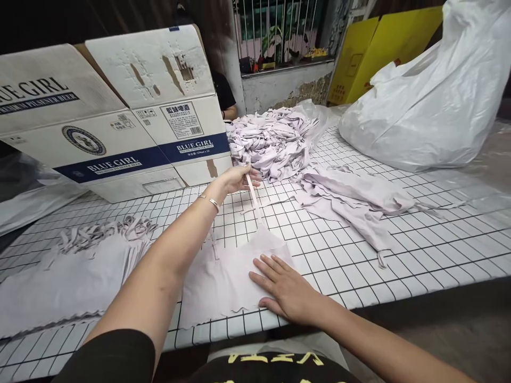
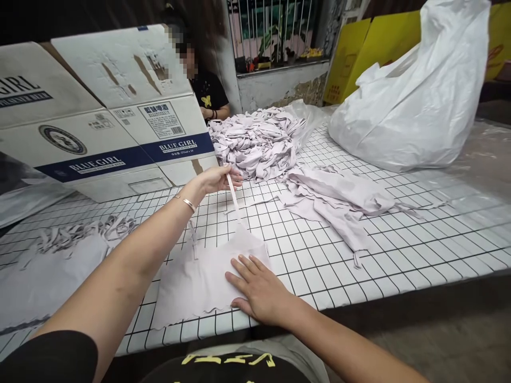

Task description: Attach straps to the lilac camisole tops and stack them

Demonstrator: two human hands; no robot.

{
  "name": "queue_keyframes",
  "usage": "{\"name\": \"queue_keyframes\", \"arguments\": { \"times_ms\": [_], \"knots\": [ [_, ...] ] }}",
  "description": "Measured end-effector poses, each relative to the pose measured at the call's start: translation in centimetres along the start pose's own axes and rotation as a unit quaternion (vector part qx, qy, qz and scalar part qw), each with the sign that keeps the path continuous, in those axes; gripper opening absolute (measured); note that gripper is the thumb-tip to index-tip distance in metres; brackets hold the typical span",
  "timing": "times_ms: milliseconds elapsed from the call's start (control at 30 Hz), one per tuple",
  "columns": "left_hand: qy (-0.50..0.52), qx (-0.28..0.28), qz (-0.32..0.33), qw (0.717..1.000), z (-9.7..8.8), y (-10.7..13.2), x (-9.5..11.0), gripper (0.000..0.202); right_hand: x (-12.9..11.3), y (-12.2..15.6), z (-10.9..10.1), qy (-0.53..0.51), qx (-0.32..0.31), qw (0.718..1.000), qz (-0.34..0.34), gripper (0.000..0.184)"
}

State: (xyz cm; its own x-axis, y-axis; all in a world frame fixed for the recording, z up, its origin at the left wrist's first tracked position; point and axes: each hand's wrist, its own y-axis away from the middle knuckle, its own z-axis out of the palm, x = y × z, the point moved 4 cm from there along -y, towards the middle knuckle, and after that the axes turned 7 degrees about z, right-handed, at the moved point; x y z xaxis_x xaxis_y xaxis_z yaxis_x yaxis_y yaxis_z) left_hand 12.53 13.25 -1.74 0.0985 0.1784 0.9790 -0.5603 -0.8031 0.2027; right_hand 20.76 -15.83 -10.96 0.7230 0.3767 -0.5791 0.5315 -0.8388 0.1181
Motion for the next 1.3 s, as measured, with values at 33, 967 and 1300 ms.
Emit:
{"name": "queue_keyframes", "arguments": {
  "times_ms": [33, 967, 1300],
  "knots": [
    [-0.049, -0.021, 0.056, 0.997, 0.4, 0.5, 0.6, 0.034, 0.1, -0.1, -0.3, -0.033, 0.001, 0.999, 0.0, 0.063],
    [-0.576, 0.017, 0.273, 0.77, 6.5, 12.2, -2.4, 0.034, 5.2, -4.3, -11.2, -0.558, 0.004, 0.807, 0.193, 0.029],
    [-0.521, 0.057, 0.066, 0.849, 6.8, 18.3, -12.2, 0.02, 5.5, -6.3, -8.6, -0.507, 0.052, 0.835, 0.205, 0.028]
  ]
}}
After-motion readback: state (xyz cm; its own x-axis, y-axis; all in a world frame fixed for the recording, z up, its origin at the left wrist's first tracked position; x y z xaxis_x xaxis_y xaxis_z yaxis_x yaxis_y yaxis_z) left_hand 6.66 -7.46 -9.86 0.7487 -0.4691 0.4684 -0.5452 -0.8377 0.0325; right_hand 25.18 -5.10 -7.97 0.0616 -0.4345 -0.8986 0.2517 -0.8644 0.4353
